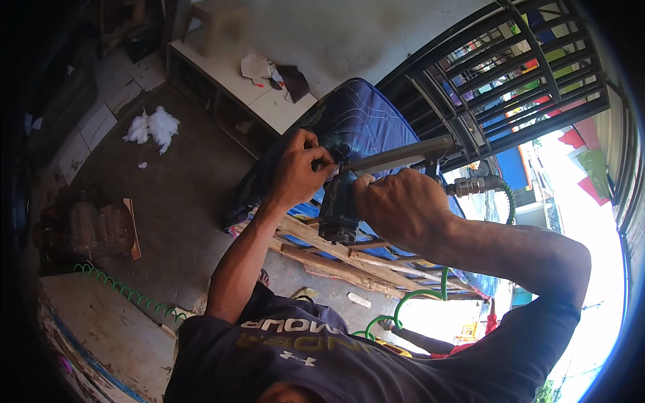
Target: The person staples fabric onto a wooden furniture frame using a pneumatic stapler.
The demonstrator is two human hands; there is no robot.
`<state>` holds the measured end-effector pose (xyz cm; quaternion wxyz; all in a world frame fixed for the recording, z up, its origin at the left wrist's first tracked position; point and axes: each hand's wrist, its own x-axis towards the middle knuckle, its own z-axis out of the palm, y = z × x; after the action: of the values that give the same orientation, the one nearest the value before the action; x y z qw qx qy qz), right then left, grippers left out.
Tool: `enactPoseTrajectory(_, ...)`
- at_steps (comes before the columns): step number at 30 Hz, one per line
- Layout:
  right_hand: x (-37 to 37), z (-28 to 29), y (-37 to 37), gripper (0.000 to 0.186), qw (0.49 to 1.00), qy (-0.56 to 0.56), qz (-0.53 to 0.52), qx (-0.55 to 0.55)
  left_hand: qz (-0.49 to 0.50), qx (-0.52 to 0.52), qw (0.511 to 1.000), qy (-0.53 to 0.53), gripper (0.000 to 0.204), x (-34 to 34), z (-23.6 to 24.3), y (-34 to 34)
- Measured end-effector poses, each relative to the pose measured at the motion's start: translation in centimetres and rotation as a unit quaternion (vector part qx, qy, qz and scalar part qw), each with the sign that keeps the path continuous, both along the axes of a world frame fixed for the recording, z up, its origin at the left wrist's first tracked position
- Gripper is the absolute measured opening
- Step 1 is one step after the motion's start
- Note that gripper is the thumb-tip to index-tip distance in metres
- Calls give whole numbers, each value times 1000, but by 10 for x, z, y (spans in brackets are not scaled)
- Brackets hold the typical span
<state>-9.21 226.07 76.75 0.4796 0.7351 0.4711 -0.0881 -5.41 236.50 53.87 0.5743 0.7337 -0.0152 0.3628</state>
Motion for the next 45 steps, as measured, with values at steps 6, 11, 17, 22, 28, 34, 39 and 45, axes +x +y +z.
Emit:
enactPoseTrajectory(6, 1, -8, 4, 13, 999, -27, -12, 18, 26, 18, 999, -24, 16, 1, -3, -1)
enactPoseTrajectory(11, -7, -16, -33, 15, 992, -12, -28, 121, -14, 13, 1000, 2, 17, 0, 2, 1)
enactPoseTrajectory(17, -64, -28, -104, 21, 937, 104, -236, 236, 49, 330, 919, -212, 23, -2, 24, 28)
enactPoseTrajectory(22, -128, -100, -160, 32, 799, 90, -447, 392, -35, 476, 850, -224, 25, 10, 53, 38)
enactPoseTrajectory(28, -206, -189, -196, 45, 568, 49, -679, 462, -53, 570, 789, -222, 22, 9, 75, 29)
enactPoseTrajectory(34, -264, -212, -201, 47, 471, 32, -730, 494, -28, 648, 726, -230, 12, 11, 80, 23)
enactPoseTrajectory(39, -280, -216, -205, 48, 458, 14, -727, 512, -43, 721, 654, -224, 6, 17, 95, 17)
enactPoseTrajectory(45, -279, -215, -231, 47, 434, 4, -724, 536, -405, 363, 809, 223, 10, 0, 144, 35)
